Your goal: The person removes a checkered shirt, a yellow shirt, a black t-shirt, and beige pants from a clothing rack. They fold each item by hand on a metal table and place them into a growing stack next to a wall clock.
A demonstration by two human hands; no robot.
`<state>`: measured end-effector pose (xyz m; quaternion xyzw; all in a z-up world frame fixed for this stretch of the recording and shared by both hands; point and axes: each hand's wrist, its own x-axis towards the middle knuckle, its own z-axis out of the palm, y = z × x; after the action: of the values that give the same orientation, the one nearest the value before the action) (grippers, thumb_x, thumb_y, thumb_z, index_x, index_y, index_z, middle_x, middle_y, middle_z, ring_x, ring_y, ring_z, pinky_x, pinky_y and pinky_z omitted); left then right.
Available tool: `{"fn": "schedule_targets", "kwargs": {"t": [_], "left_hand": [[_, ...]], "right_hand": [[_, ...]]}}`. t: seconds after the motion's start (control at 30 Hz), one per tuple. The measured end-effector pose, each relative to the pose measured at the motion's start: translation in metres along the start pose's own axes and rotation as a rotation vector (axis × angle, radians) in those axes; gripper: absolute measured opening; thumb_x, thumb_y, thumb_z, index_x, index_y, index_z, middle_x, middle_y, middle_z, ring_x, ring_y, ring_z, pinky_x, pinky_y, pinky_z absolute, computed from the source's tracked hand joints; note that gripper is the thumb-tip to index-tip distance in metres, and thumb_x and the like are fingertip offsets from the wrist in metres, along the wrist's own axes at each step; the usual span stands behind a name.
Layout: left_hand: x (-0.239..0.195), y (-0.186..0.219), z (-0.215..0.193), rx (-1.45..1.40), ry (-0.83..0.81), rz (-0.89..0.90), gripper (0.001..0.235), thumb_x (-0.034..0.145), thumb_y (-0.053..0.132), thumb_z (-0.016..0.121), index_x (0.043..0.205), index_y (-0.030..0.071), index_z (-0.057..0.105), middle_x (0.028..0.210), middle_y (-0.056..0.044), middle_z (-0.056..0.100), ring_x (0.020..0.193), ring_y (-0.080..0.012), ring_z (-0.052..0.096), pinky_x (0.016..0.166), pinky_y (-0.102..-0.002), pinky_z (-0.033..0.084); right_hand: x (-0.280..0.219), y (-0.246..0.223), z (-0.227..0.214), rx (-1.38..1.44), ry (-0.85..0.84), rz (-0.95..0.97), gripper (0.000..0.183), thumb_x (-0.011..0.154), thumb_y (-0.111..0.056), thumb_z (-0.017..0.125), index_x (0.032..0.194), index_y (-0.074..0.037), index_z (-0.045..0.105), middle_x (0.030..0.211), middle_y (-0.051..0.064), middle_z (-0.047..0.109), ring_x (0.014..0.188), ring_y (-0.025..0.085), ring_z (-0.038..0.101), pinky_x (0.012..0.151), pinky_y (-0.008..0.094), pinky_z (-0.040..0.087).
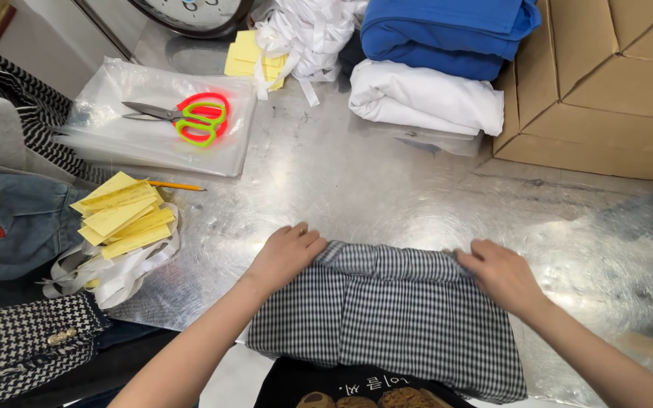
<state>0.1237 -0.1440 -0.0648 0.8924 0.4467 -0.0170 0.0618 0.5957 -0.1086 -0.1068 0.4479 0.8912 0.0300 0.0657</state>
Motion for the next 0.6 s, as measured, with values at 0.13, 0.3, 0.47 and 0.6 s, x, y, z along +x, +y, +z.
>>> {"fn": "schedule_targets", "kwargs": {"t": [0.13,0.3,0.47,0.6], "left_hand": [[-0.032,0.017,0.006,-0.109,-0.009,0.118,0.04,0.078,0.006,0.083,0.112,0.016,0.066,0.114,-0.008,0.076,0.109,-0.0312,0.069,0.097,-0.048,0.056],[-0.032,0.025,-0.038,-0.694,-0.259,-0.328,0.045,0.1,0.047,0.066,0.128,0.014,0.052,0.088,0.001,0.072,0.076,-0.0187,0.069,0.068,-0.039,0.053],[-0.008,0.007,0.006,-0.339,-0.314,-0.377,0.075,0.081,0.059,0.083,0.136,0.017,0.053,0.13,-0.006,0.056,0.103,-0.0318,0.067,0.08,-0.049,0.057],[-0.001,0.005,0.017,-0.103,-0.278,-0.179,0.058,0.081,0.064,0.082,0.112,0.016,0.068,0.111,-0.003,0.058,0.095,-0.0288,0.066,0.068,-0.047,0.054]], "right_hand": [[-0.037,-0.022,-0.008,0.298,-0.012,-0.191,0.033,0.084,0.003,0.062,0.104,-0.024,0.067,0.1,0.004,0.069,0.085,0.019,0.071,0.066,0.027,0.07],[-0.039,-0.021,-0.034,0.709,-0.491,0.33,0.022,0.096,-0.048,0.068,0.102,-0.027,0.067,0.075,-0.009,0.066,0.065,0.004,0.063,0.06,0.014,0.056],[-0.002,-0.025,-0.067,0.349,-0.491,0.321,0.089,0.076,-0.063,0.085,0.15,-0.04,0.041,0.124,-0.001,0.058,0.095,0.014,0.069,0.074,0.031,0.065],[0.008,-0.011,-0.038,0.258,-0.438,0.115,0.063,0.073,-0.058,0.092,0.12,-0.024,0.069,0.114,-0.002,0.065,0.102,0.017,0.066,0.087,0.034,0.06]]}}
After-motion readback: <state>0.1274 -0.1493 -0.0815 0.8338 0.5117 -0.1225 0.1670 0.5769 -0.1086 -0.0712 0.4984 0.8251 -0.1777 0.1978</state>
